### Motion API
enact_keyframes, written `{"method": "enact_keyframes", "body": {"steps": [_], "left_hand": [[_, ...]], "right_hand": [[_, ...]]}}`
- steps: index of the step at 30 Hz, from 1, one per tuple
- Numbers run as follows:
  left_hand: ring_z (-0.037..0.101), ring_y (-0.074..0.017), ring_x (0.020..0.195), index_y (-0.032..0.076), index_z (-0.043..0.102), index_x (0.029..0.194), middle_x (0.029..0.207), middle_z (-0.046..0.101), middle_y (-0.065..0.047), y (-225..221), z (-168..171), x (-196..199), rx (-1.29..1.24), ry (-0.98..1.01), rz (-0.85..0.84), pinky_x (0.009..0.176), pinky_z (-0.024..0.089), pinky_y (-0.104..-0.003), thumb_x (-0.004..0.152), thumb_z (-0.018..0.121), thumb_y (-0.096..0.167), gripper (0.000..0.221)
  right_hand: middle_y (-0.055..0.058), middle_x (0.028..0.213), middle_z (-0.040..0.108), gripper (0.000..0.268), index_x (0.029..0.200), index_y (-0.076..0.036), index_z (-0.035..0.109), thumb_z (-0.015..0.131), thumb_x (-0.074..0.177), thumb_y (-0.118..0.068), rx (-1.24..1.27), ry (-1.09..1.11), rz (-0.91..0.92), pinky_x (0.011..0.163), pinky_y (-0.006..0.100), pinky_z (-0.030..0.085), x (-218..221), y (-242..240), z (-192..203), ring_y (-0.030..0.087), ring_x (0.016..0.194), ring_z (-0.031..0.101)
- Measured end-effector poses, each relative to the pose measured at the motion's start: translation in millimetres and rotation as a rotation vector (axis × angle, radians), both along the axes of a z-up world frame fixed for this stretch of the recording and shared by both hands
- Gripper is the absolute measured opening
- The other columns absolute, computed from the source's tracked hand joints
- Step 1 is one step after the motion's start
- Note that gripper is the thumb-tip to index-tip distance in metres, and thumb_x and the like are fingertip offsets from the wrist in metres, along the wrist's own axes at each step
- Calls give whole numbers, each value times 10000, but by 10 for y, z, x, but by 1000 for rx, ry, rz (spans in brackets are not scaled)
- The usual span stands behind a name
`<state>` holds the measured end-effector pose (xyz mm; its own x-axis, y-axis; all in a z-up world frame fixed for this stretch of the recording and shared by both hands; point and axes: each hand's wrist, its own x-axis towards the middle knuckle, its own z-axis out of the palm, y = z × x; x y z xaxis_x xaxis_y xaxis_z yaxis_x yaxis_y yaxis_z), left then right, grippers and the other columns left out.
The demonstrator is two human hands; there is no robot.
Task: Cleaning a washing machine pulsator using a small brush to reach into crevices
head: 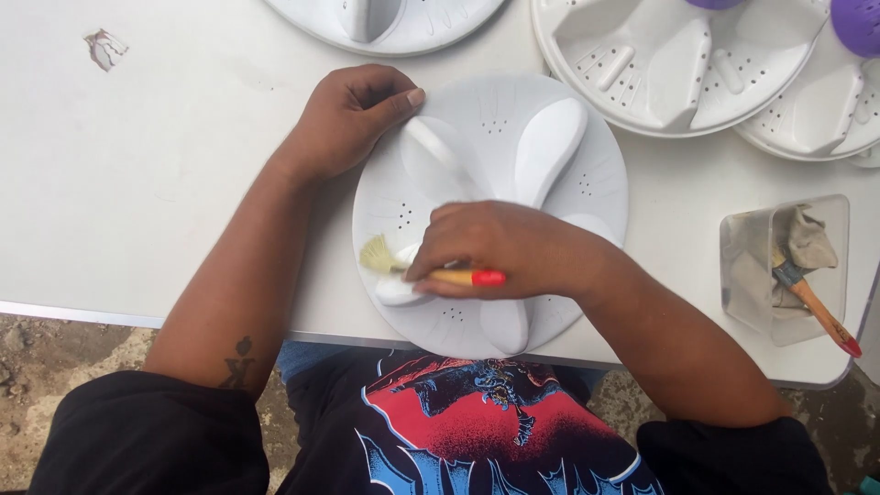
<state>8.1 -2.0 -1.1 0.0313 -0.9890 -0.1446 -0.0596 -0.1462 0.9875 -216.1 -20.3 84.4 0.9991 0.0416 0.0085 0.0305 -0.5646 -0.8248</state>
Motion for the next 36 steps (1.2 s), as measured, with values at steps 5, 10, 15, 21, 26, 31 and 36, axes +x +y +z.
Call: {"method": "enact_keyframes", "body": {"steps": [5,10,15,21,26,31,36], "left_hand": [[529,-27,753,135,704,936,799,608,87,-1,-104,-15,-15,-22,0,679,450,-201,1034,678,292,187],[606,-22,839,125,716,951,894,686,74,4,-28,-2,-22,17,-24,750,515,-198,1019,683,290,182],[534,-31,809,141,716,926,843,632,100,-31,-5,9,-21,-192,-3,725,452,-223,1028,666,329,220],[664,-249,993,93,761,1158,998,720,-152,-21,-33,66,-4,-344,-19,881,515,-457,1098,712,301,222],[637,-294,1046,36,724,1225,1057,696,-204,-2,-43,44,54,-355,-1,947,492,-502,1150,669,267,250],[621,-257,1062,46,709,1238,1055,674,-183,57,-194,164,77,-347,14,949,502,-487,1167,662,269,238],[585,-206,969,24,709,1195,932,640,-150,4,-149,137,1,-258,6,898,492,-424,1155,640,217,209]], "right_hand": [[56,880,691,82,975,-53,670,751,988,-65,-339,-247,-284,756,384,490,16,-65,-112,278,759,586],[31,931,747,73,1010,-63,717,695,992,-130,-34,-77,-84,759,359,517,26,-39,-58,230,824,640],[63,752,578,92,915,-64,612,619,995,-18,-271,-250,-178,716,401,430,69,57,-155,282,701,503],[56,644,547,149,867,-106,571,582,1007,-155,-430,-322,-442,684,390,522,47,72,-172,256,688,609],[29,613,571,176,819,-134,542,557,960,-240,-237,-322,-400,684,398,523,-9,245,-328,254,648,621],[77,604,583,231,812,-137,536,491,992,-274,-40,-287,-310,623,470,506,27,237,-259,325,616,634],[64,575,569,142,827,-126,553,561,949,-198,-129,-219,-323,574,400,505,-59,299,-196,256,589,628]]}}
